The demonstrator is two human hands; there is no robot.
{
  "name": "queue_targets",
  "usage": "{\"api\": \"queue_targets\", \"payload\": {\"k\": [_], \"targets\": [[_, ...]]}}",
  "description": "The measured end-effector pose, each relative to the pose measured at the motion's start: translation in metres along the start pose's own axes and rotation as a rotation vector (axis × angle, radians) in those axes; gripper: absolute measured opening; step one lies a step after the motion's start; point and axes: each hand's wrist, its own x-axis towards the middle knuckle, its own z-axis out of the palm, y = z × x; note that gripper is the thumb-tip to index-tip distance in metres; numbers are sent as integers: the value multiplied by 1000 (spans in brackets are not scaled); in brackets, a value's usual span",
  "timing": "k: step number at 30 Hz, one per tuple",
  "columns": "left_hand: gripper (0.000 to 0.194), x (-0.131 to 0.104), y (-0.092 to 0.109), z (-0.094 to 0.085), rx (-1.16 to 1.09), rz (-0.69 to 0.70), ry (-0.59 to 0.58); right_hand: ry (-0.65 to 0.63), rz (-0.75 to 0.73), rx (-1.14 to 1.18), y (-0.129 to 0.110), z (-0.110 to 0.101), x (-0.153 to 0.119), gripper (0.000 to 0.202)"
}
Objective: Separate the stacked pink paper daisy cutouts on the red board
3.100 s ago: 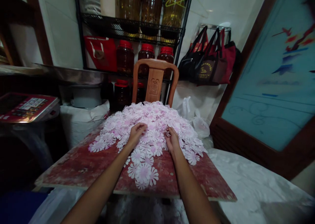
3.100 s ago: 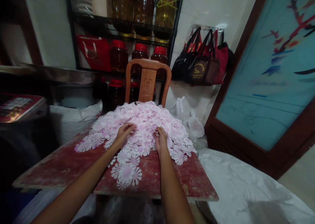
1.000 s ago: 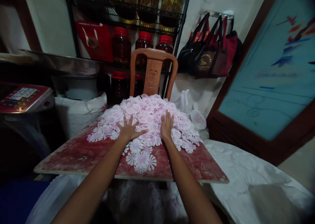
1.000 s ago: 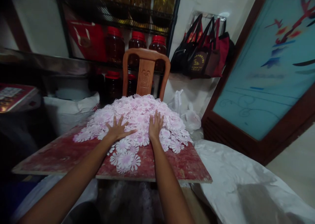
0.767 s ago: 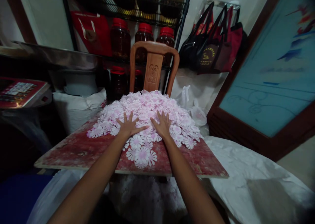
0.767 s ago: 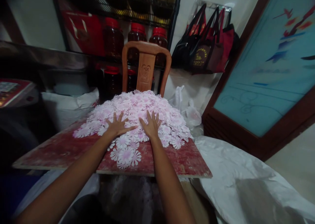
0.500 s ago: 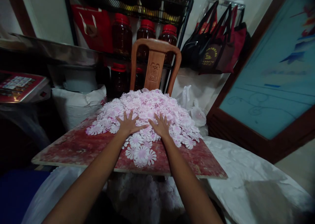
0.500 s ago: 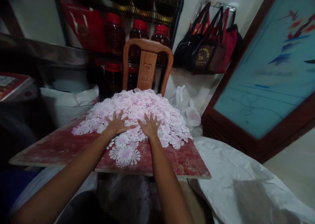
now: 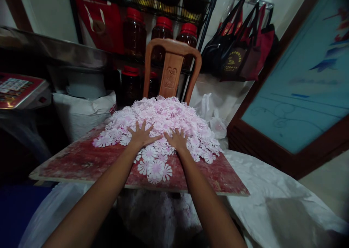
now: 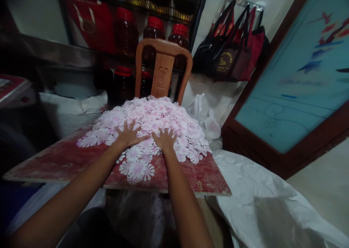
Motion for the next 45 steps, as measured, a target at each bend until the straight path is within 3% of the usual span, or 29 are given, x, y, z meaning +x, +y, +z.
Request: {"api": "queue_targets", "payload": {"k": [10,28,38,45], "targets": [[101,3,-2,2,7,-9,-50,-64,8,-70,4,4,6,84],[96,22,-5,12,126,-16,-166,-52,-29,3,17,19,24,89],[93,14,-3,6,79,-18,-145,-30,-8,40,11,13,15,84],[101,8,-3,3,5,-14,-84,-13,12,-7,6,7,8,77]]}}
